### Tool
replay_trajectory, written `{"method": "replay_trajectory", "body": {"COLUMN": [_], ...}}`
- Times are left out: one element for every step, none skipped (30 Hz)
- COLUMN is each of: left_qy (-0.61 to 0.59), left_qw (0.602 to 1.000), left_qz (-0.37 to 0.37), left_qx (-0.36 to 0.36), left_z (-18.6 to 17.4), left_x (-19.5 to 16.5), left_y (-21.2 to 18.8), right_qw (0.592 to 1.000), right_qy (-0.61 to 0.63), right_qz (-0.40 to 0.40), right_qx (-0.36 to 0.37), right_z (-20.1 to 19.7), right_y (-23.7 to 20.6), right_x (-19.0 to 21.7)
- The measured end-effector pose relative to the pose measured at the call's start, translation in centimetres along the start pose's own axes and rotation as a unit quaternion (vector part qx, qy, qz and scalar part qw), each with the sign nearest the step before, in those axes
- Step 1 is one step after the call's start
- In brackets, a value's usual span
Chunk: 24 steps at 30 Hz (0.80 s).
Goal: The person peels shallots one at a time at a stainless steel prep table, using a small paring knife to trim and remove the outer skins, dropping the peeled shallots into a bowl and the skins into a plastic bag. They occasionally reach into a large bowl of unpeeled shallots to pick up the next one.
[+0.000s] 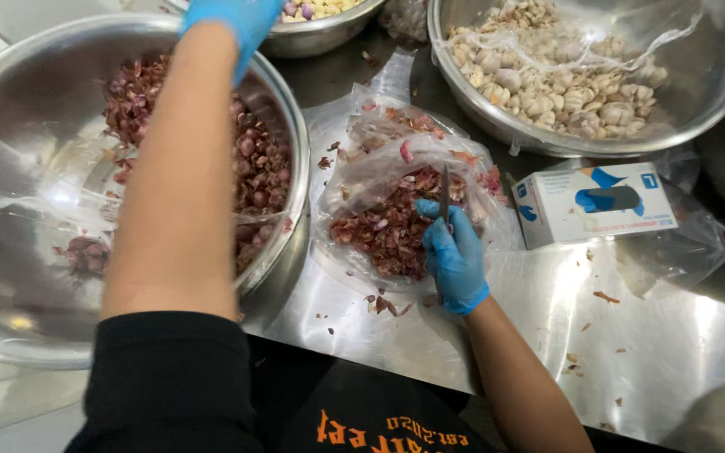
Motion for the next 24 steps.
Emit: {"method": "replay_trajectory", "body": {"left_qy": [0.019, 0.032, 0.053, 0.062, 0.08, 0.067, 0.048, 0.021, -0.041, -0.113, -0.173, -0.181, -0.181, -0.159, -0.135, -0.11, -0.105, -0.099, -0.09, -0.069, -0.045, -0.017, 0.001, 0.021], "left_qw": [0.998, 0.991, 0.98, 0.966, 0.949, 0.933, 0.913, 0.892, 0.869, 0.838, 0.807, 0.817, 0.836, 0.865, 0.891, 0.913, 0.926, 0.938, 0.949, 0.956, 0.962, 0.966, 0.965, 0.961], "left_qz": [-0.043, -0.09, -0.137, -0.183, -0.219, -0.249, -0.278, -0.306, -0.334, -0.366, -0.394, -0.377, -0.348, -0.302, -0.255, -0.206, -0.173, -0.136, -0.099, -0.07, -0.042, -0.013, -0.038, -0.064], "left_qx": [0.047, 0.098, 0.137, 0.173, 0.213, 0.253, 0.293, 0.332, 0.363, 0.389, 0.403, 0.396, 0.384, 0.367, 0.35, 0.334, 0.319, 0.303, 0.284, 0.276, 0.268, 0.257, 0.26, 0.267], "left_z": [0.5, 1.0, 1.1, 1.1, 1.0, 1.1, 1.4, 1.7, 2.2, 2.7, 3.2, 3.6, 4.0, 4.3, 4.3, 4.4, 4.4, 4.5, 4.3, 4.1, 3.7, 3.3, 2.9, 2.4], "left_x": [2.2, 4.3, 6.1, 7.7, 9.3, 10.7, 12.0, 13.1, 13.9, 14.5, 14.8, 15.0, 14.9, 14.6, 14.1, 13.6, 13.0, 12.7, 12.3, 11.9, 11.6, 11.4, 11.4, 11.4], "left_y": [-0.9, -1.8, -3.0, -4.5, -6.0, -7.6, -9.1, -10.3, -11.5, -12.3, -13.1, -13.4, -13.7, -13.8, -14.0, -14.1, -14.2, -14.4, -14.4, -14.5, -14.5, -14.3, -14.1, -13.9], "right_qw": [1.0, 0.999, 0.998, 0.996, 0.994, 0.992, 0.989, 0.994, 0.996, 0.998, 0.999, 0.999, 0.998, 0.998, 0.998, 0.998, 0.998, 0.997, 0.996, 0.996, 0.996, 0.997, 0.998, 0.998], "right_qy": [-0.019, -0.04, -0.061, -0.083, -0.096, -0.109, -0.122, -0.093, -0.068, -0.045, -0.044, -0.045, -0.048, -0.047, -0.047, -0.046, -0.051, -0.054, -0.056, -0.055, -0.052, -0.046, -0.048, -0.046], "right_qz": [-0.015, -0.019, -0.024, -0.031, -0.05, -0.062, -0.071, -0.057, -0.049, -0.04, -0.019, 0.0, 0.016, 0.01, 0.005, 0.002, 0.02, 0.036, 0.05, 0.051, 0.052, 0.05, 0.038, 0.03], "right_qx": [0.003, -0.002, -0.007, -0.011, -0.024, -0.032, -0.038, -0.031, -0.023, -0.011, -0.014, -0.021, -0.031, -0.029, -0.029, -0.033, -0.036, -0.042, -0.047, -0.045, -0.042, -0.038, -0.034, -0.03], "right_z": [0.0, -0.1, -0.1, -0.1, -0.2, -0.1, 0.0, 0.2, 0.2, 0.4, 0.6, 0.8, 0.9, 1.0, 1.2, 1.2, 1.2, 1.2, 1.1, 1.1, 1.0, 1.0, 1.0, 1.0], "right_y": [-0.1, -0.2, -0.1, 0.0, 0.3, 0.6, 0.7, 0.9, 1.1, 1.3, 1.3, 1.3, 1.2, 1.2, 1.0, 0.9, 0.7, 0.6, 0.6, 0.5, 0.6, 0.7, 0.9, 1.1], "right_x": [-0.2, -0.4, -0.6, -0.8, -0.9, -0.9, -1.0, -1.1, -1.1, -1.0, -0.9, -0.8, -0.6, -0.4, -0.2, 0.0, 0.1, 0.2, 0.3, 0.2, 0.2, 0.0, -0.1, -0.3]}}
Point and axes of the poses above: each hand's wrist, its own y-axis towards the middle knuckle, its own z-axis out of the palm, x = y × z, the point moved 1 cm from there along y, towards the middle knuckle, and after that the axes turned 13 degrees about z, right-handed, at the moved point
